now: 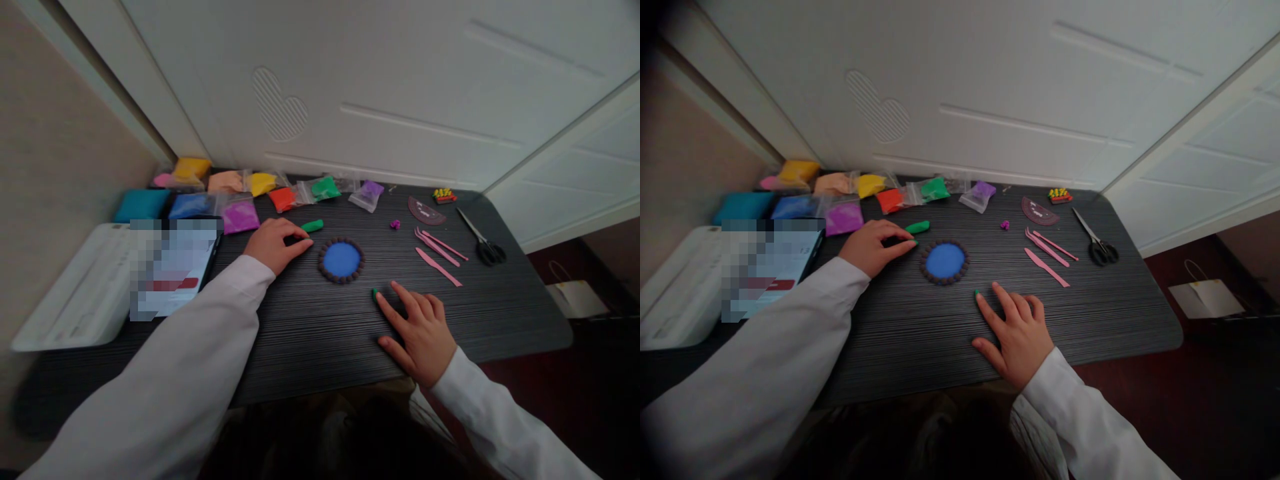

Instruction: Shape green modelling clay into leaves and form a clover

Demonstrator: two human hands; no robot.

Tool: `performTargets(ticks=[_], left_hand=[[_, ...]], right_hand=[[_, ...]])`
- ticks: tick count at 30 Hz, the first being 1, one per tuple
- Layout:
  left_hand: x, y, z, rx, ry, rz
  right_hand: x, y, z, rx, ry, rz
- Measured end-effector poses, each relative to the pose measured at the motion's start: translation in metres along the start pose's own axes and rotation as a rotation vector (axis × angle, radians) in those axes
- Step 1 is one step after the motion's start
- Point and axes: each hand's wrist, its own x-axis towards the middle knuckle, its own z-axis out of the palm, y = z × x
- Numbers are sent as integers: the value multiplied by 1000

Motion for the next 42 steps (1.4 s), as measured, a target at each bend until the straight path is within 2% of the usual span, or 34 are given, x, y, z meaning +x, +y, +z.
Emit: performTargets(ticks=[42], left_hand=[[1,-1,0,3,-23,19]], right_hand=[[0,-3,-2,-9,-1,10]])
